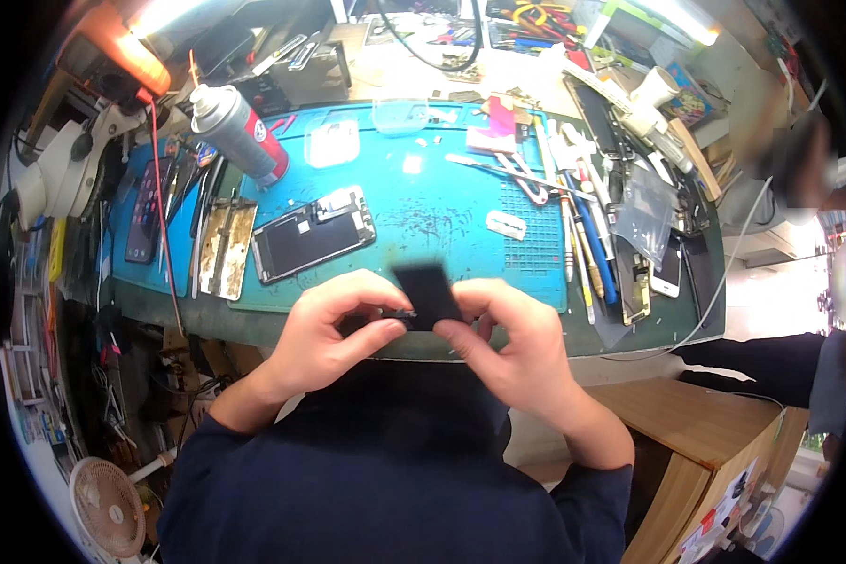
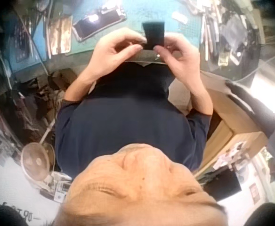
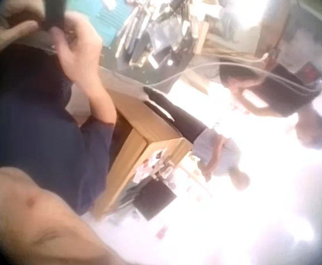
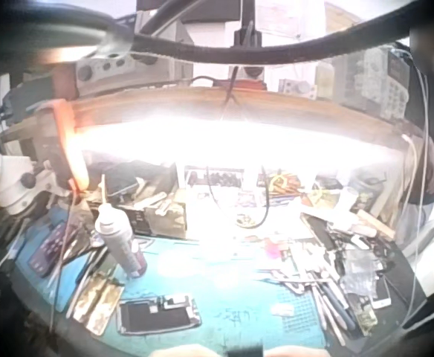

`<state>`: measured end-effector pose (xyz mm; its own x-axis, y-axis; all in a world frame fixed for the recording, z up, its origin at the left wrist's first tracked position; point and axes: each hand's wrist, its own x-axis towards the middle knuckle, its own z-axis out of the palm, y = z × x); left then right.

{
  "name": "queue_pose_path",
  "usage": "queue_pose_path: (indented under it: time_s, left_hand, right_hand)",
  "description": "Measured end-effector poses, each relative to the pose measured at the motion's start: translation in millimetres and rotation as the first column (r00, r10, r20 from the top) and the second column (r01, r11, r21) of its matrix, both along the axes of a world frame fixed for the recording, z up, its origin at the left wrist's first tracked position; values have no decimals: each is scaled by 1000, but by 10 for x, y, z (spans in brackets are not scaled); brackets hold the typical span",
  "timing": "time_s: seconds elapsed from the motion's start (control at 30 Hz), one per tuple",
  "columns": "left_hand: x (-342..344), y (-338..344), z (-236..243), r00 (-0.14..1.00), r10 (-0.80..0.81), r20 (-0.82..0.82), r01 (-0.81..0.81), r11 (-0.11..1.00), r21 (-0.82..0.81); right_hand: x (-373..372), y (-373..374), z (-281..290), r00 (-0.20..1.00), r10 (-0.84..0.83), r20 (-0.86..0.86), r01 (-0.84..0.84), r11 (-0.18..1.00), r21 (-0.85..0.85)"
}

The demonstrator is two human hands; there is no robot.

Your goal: The person unpacks a new battery from its packaging and places it on the workbench. They then pick up a disassembled smartphone, remove the old battery, and insert the new battery into the phone's chassis. The person handles the phone and battery components by hand throughout the process.

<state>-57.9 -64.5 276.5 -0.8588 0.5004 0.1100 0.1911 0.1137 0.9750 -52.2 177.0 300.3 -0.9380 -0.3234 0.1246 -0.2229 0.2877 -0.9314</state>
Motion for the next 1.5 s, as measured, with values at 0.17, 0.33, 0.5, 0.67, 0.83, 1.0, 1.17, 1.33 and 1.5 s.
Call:
queue_pose_path:
  time_s: [0.17, 0.33, 0.5, 0.67, 0.83, 1.0, 1.17, 1.33, 1.5]
  left_hand:
    - [59, -45, -64, 957, -19, 288, -101, 913, 395]
    - [175, -35, -81, 765, -334, 551, -32, 834, 550]
    - [268, 34, -18, 819, -193, 540, -79, 895, 439]
    - [250, -300, 2, 961, 266, 74, -273, 955, 115]
    - [340, -588, 36, 925, 358, 129, -369, 926, 78]
    - [340, -701, -117, 925, 375, 67, -381, 916, 124]
    - [279, -589, -117, 935, 352, 48, -355, 923, 147]
    - [272, -493, -170, 927, 374, 1, -371, 919, 135]
    - [278, -517, -215, 934, 356, -20, -351, 928, 126]
  right_hand:
    - [-35, -2, 13, 726, 88, -682, 100, 968, 232]
    - [-41, -9, 31, 407, 216, -888, 165, 938, 304]
    - [-53, 55, -24, 441, 204, -874, 181, 934, 310]
    - [-206, 572, 63, 669, -71, -740, 521, 754, 399]
    - [-294, 1192, 220, 565, -456, -688, 823, 365, 434]
    - [-359, 1664, 316, 546, -638, -543, 767, 120, 630]
    - [-527, 1466, 242, 703, -661, -264, 576, 310, 757]
    - [-741, 2017, 82, 680, -673, -290, 719, 536, 442]
    - [-893, 2531, 150, 694, -677, -244, 716, 685, 135]
